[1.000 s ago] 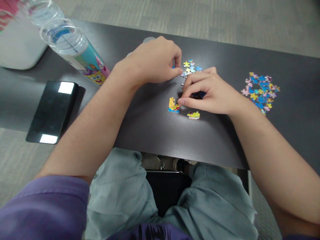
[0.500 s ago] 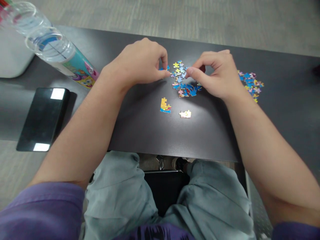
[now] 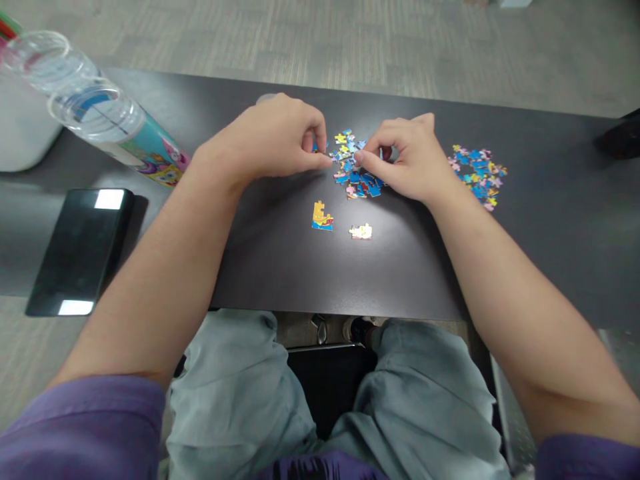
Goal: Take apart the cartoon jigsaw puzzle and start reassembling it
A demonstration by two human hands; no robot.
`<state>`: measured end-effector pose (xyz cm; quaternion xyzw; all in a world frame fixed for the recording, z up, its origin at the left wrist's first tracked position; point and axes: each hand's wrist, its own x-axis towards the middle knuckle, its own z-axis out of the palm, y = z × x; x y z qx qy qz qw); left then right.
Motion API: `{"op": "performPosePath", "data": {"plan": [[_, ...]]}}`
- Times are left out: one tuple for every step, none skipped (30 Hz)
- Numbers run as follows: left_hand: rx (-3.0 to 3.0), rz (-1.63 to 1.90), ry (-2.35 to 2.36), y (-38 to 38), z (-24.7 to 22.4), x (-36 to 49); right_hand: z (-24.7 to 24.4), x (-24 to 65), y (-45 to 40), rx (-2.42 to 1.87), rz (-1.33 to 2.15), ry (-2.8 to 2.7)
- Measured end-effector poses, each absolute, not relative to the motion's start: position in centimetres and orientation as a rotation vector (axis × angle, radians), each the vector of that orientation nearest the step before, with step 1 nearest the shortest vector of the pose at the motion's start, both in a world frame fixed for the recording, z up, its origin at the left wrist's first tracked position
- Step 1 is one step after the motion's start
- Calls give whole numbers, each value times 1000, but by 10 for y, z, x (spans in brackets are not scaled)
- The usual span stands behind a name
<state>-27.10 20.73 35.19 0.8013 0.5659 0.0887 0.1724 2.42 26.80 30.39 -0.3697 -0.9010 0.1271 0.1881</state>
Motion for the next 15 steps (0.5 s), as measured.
{"op": "performPosePath", "data": {"plan": [[2254,252,1537,208,352,-271,304,24,268,-1052,360,-2537],[2232,242,1473,208,353,-270,305,24,267,-1063,362,-2540],[2209,224,1422,207,354,-268,305,23,267,-1074,362,-2542],[2192,206,1386,207,354,-266,306,23,266,-1080,361,-2543],[2185,192,1362,206,354,-264,306,23,266,-1081,361,-2543],[2184,176,1337,206,354,-262,306,23,266,-1079,362,-2542],[2188,160,1313,206,352,-260,305,23,266,-1075,363,-2541],[2192,141,1290,207,350,-260,304,22,267,-1071,363,-2537],[2196,119,1269,208,347,-259,303,22,267,-1067,365,-2534],[2197,103,1256,209,344,-260,302,22,268,-1063,366,-2531],[2196,92,1249,210,341,-260,302,22,268,-1061,369,-2529],[2192,85,1249,211,340,-261,301,22,268,-1060,372,-2528],[2187,79,1252,210,339,-261,301,22,268,-1060,375,-2525],[2178,68,1254,209,339,-261,301,22,268,-1060,377,-2524],[2166,55,1254,208,340,-261,301,22,268,-1059,377,-2526]]}}
